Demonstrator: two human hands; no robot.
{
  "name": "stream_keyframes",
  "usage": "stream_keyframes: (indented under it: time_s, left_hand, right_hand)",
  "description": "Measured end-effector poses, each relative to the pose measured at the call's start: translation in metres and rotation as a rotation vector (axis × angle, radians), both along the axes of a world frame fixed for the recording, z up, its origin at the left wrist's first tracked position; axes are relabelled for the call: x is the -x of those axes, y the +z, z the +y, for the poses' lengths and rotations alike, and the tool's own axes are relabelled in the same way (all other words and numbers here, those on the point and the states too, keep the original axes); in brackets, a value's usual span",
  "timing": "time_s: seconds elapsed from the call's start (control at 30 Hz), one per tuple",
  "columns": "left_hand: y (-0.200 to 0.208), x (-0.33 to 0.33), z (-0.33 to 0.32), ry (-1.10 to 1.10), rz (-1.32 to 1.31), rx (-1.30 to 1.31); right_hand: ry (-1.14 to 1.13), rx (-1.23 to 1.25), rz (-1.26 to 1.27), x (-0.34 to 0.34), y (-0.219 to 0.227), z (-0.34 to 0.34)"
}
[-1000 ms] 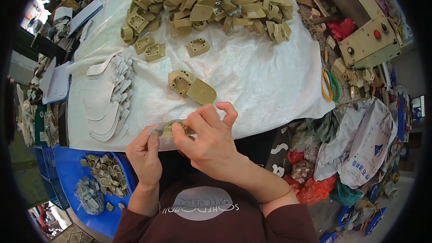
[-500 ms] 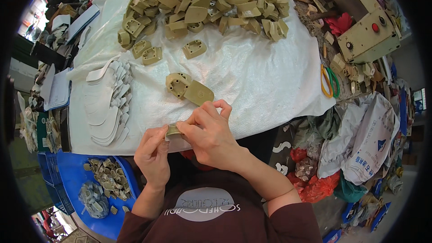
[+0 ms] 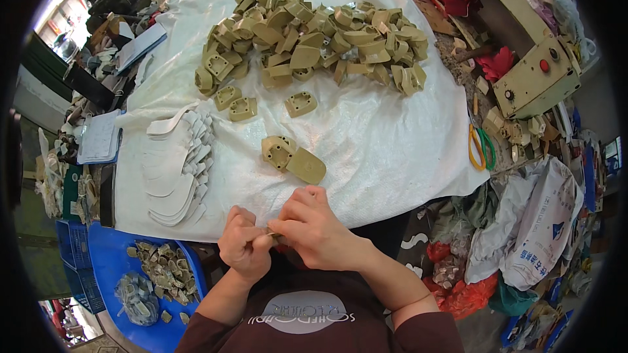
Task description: The person repeatedly picks up a beige plastic housing and a white foam insert, presses the insert into the housing, and places the assembled unit on a table. The process is repeated continuously throughout the clip.
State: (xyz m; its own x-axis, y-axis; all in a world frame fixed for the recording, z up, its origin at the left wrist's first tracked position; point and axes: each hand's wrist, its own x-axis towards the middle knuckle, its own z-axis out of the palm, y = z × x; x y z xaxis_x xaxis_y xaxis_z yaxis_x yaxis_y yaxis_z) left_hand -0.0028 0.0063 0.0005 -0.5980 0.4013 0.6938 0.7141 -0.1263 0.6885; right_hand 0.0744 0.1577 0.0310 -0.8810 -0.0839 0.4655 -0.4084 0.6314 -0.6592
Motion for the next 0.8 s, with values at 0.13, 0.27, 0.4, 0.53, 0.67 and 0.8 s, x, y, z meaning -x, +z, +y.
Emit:
stream_keyframes:
  time_s: [0.13, 0.27, 0.4, 0.53, 0.67, 0.8]
  left_hand:
    - [0.007, 0.001, -0.001, 0.082, 0.112, 0.014]
    - [0.001, 0.016, -0.013, 0.157, 0.106, 0.041]
    - [0.010, 0.020, -0.023, 0.100, -0.030, -0.018]
    - [0.017, 0.009, -0.018, -0.027, -0.097, -0.126]
    - [0.013, -0.001, -0.015, -0.228, -0.155, -0.130]
    - [0.015, 0.000, -0.015, -0.125, 0.130, 0.072]
  right_hand:
    - [-0.109, -0.130, 0.205, 0.001, 0.000, 0.000]
    - [-0.195, -0.079, 0.126, 0.004, 0.010, -0.007]
    - [-0.220, 0.278, -0.054, -0.008, 0.018, -0.012]
    - [-0.189, 1.039, -0.400, -0.018, -0.024, -0.016]
    - [-0.189, 1.224, -0.296, -0.018, -0.017, -0.027]
    - [-0.100, 1.330, -0.258, -0.026, -0.010, -0.028]
